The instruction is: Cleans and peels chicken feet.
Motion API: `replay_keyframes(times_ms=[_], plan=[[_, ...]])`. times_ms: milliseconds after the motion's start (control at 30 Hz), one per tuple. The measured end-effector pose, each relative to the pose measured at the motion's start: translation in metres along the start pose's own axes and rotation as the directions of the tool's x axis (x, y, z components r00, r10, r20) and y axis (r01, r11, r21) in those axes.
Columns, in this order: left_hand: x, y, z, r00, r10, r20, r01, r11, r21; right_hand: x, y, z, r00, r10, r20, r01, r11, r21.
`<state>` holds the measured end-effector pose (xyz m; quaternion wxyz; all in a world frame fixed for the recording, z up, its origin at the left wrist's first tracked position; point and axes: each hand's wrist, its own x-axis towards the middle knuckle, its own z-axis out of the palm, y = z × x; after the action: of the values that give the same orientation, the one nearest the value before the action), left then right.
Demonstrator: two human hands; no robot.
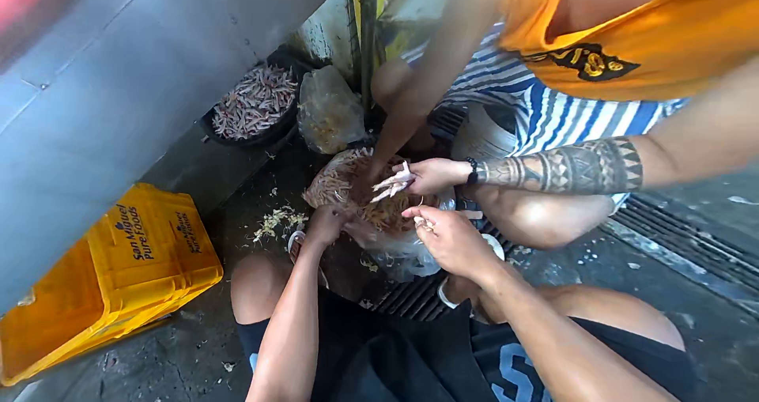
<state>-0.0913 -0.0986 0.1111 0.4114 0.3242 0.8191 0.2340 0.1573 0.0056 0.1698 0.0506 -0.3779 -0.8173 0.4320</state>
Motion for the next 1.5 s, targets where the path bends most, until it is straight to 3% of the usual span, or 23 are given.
replay_keyframes(times_ms=[67,133,267,333,400,500,600,700,833,967,1100,1167,1233,1333,1400,1433,1467,1500], plan=[[0.004,-0.001,-0.019,0.986,-0.112,-0.123,0.130,0.980,0.151,0.002,-0.001,-0.004,0.999,0.020,0.033,-0.020,1.000,-0.011],[0.019,0.001,-0.055,0.948,-0.125,-0.294,0.169,0.977,0.129,0.006,-0.002,-0.008,0.997,0.028,0.079,-0.027,1.000,-0.013],[0.060,0.021,-0.146,0.762,-0.023,-0.647,-0.097,0.984,-0.149,0.010,-0.003,-0.010,0.995,-0.002,0.098,0.002,1.000,0.006],[0.064,0.045,-0.166,0.696,-0.051,-0.716,-0.179,0.953,-0.243,0.005,0.001,-0.009,0.997,0.000,0.076,0.000,1.000,0.004],[0.060,0.066,-0.162,0.705,-0.029,-0.709,-0.191,0.955,-0.229,0.003,0.007,-0.015,1.000,-0.015,0.025,0.015,1.000,-0.009],[0.057,0.063,-0.117,0.840,-0.001,-0.543,-0.116,0.976,-0.182,0.002,0.012,-0.026,0.997,0.017,-0.076,-0.015,1.000,0.017],[0.071,0.025,-0.039,0.946,-0.107,-0.306,0.027,0.966,-0.256,0.001,0.019,-0.042,0.985,0.050,-0.166,-0.046,0.999,0.025],[0.086,-0.017,0.049,0.982,-0.179,-0.058,0.156,0.948,-0.277,-0.004,0.025,-0.070,0.957,0.068,-0.283,-0.053,0.997,0.061],[0.088,-0.056,0.144,0.965,-0.208,0.159,0.214,0.977,-0.022,-0.011,0.042,-0.093,0.916,0.104,-0.387,-0.042,0.986,0.164],[0.113,-0.061,0.198,0.980,-0.130,0.149,0.098,0.973,0.207,-0.007,0.045,-0.093,0.893,0.069,-0.445,0.036,0.974,0.223],[0.139,-0.039,0.229,0.986,-0.031,0.162,0.002,0.985,0.172,-0.006,0.040,-0.096,0.901,0.129,-0.414,0.048,0.919,0.392],[0.154,-0.031,0.244,0.977,-0.069,0.201,0.048,0.993,0.105,-0.002,0.038,-0.098,0.903,0.190,-0.384,0.021,0.876,0.482],[0.166,-0.032,0.260,0.958,-0.163,0.238,0.151,0.986,0.069,0.010,0.028,-0.108,0.906,0.267,-0.329,-0.107,0.895,0.433],[0.174,-0.045,0.285,0.965,-0.226,0.132,0.190,0.951,0.243,0.017,0.031,-0.104,0.899,0.240,-0.366,-0.057,0.893,0.446],[0.159,-0.017,0.283,0.945,-0.303,0.123,0.250,0.911,0.328,0.014,0.034,-0.102,0.883,0.221,-0.413,0.008,0.874,0.485],[0.152,0.024,0.264,0.858,-0.445,0.257,0.337,0.865,0.371,0.013,0.034,-0.102,0.879,0.222,-0.421,0.027,0.860,0.509],[0.143,0.052,0.254,0.848,-0.466,0.252,0.358,0.855,0.376,0.012,0.035,-0.103,0.877,0.219,-0.427,0.041,0.851,0.523],[0.133,0.066,0.251,0.884,-0.428,0.186,0.345,0.867,0.359,0.012,0.036,-0.104,0.876,0.219,-0.429,0.048,0.846,0.531]])
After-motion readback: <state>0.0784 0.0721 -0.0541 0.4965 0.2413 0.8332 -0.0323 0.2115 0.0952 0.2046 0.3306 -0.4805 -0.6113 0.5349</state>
